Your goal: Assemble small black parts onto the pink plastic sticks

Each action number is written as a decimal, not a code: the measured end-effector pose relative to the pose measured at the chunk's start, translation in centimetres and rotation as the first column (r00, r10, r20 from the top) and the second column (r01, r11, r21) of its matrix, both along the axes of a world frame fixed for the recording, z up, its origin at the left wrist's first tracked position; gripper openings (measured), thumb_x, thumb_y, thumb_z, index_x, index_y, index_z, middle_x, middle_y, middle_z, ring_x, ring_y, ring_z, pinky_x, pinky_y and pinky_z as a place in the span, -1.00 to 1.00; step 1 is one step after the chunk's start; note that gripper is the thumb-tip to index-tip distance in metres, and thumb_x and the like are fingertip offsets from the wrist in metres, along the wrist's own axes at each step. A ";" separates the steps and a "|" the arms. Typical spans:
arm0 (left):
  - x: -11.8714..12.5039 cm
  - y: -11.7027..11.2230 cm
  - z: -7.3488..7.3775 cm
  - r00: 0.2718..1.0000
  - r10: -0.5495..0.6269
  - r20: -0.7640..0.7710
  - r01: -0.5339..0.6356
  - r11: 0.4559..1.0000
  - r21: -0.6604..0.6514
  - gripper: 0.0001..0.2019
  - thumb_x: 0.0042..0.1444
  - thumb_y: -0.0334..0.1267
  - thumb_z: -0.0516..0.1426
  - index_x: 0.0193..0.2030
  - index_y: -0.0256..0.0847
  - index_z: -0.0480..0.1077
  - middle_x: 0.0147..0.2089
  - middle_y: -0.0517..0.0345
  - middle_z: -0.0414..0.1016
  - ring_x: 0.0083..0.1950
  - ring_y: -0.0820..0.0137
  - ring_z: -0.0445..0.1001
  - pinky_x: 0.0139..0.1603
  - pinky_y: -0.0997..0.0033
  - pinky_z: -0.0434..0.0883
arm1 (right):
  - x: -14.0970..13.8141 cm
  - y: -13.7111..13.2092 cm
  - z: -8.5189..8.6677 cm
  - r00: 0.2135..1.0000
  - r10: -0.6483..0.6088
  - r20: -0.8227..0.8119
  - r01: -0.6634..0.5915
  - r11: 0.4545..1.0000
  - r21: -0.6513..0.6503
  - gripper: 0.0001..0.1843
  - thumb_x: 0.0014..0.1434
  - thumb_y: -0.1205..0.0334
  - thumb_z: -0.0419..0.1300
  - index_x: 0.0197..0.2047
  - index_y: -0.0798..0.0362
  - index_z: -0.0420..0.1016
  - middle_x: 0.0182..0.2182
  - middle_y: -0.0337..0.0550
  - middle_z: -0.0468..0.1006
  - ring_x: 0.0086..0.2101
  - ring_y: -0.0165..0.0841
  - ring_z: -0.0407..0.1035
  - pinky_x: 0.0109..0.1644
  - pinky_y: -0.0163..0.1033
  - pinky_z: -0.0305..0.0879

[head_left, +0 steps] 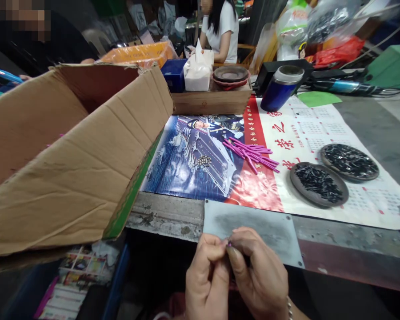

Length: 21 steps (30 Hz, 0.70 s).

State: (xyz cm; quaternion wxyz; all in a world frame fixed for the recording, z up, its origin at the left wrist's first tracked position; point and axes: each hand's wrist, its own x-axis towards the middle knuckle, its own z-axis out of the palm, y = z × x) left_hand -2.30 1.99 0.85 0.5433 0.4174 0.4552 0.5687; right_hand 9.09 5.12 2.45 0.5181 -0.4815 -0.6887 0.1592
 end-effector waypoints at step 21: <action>1.5 -0.6 -0.5 0.987 0.134 -0.091 -0.124 0.986 0.110 -0.81 0.32 -0.11 0.14 -0.17 -0.03 0.59 -0.33 0.13 0.34 -0.36 0.37 0.35 -0.32 0.42 0.30 | 0.4 -1.0 -0.5 0.999 0.041 -0.010 -0.042 0.997 -0.067 -0.67 0.49 0.15 -0.04 -0.32 0.03 0.34 -0.43 -0.20 0.41 -0.43 -0.42 0.36 -0.34 -0.35 0.34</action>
